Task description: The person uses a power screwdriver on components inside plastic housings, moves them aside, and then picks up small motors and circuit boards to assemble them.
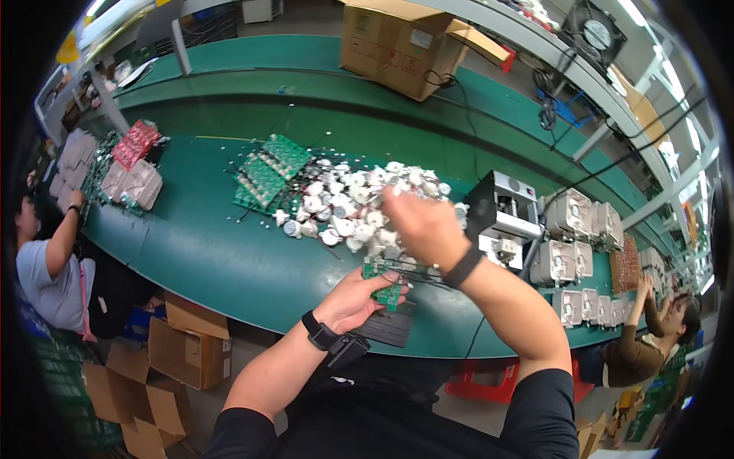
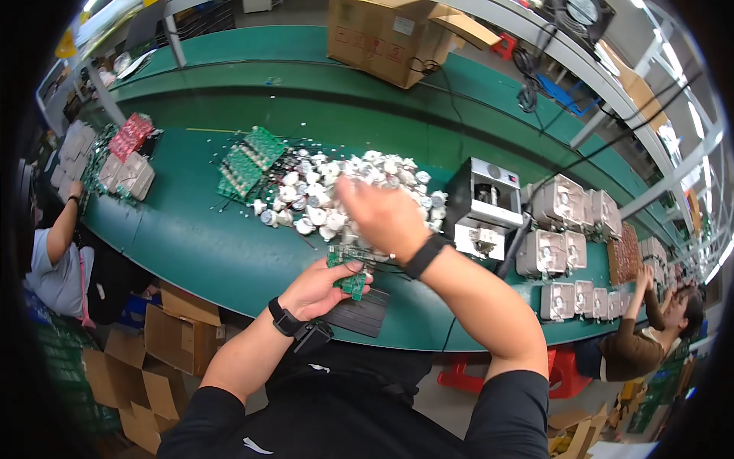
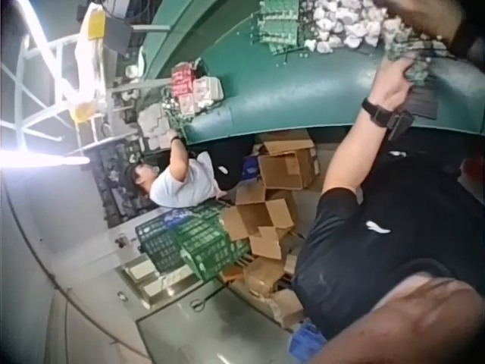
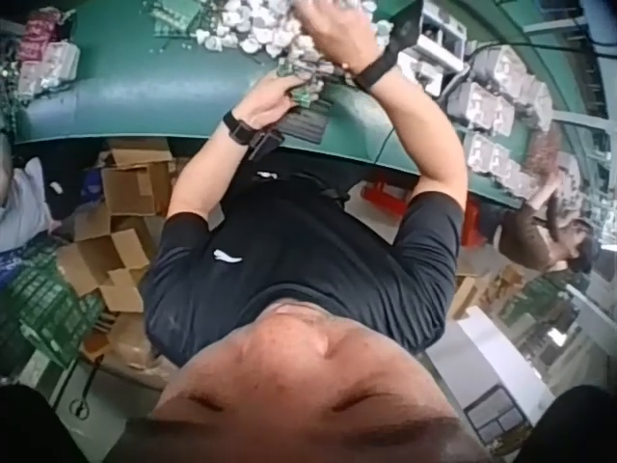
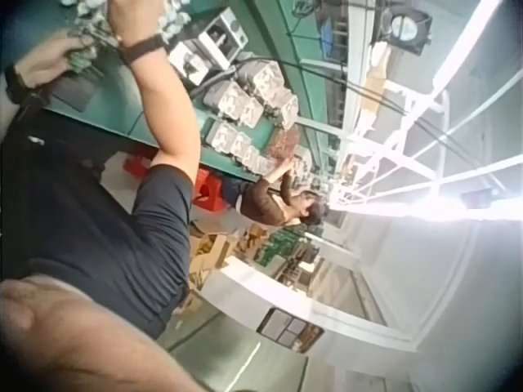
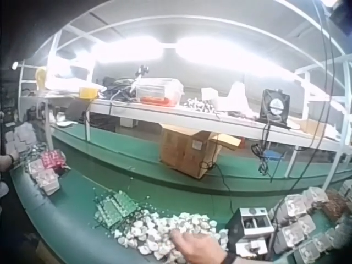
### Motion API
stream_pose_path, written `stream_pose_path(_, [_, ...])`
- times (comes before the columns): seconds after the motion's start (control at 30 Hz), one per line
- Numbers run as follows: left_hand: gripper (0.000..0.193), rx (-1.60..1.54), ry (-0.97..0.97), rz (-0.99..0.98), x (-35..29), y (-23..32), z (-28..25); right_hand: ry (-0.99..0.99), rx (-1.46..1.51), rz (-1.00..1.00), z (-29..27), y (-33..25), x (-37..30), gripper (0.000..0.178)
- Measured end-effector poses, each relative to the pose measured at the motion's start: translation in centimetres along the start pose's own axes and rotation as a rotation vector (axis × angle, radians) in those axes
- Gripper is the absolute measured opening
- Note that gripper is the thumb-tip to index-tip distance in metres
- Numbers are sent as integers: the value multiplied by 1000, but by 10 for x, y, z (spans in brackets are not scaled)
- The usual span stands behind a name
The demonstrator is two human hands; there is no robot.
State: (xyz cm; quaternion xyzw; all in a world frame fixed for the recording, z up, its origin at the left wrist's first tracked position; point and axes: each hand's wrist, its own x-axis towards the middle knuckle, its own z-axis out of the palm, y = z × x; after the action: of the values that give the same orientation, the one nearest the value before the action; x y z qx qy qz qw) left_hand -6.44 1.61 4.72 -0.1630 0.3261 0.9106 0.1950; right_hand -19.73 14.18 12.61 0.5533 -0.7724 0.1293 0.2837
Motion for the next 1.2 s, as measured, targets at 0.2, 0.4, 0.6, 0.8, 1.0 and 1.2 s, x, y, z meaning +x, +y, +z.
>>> stream_pose_path(0.2, [55, -262, -201, 166, -20, -20, -41, -205, 574, 385, -50, -24, 26, 11])
stream_pose_path(0.4, [72, -285, -434, 291, -62, -23, -42, -573, 668, 130, -41, -82, 34, 10])
stream_pose_path(0.6, [79, -390, -619, 363, -104, -30, -52, -580, 655, -114, -43, -126, 50, 10])
stream_pose_path(0.8, [103, -361, -491, 517, -127, -55, -44, -569, 629, -325, -45, -176, 52, 19])
stream_pose_path(1.0, [107, -609, -369, 555, -152, -56, -36, -382, 505, -472, -35, -208, 64, 14])
stream_pose_path(1.2, [86, -629, -497, 497, -143, -48, -49, -534, 557, -235, -32, -205, 67, 39])
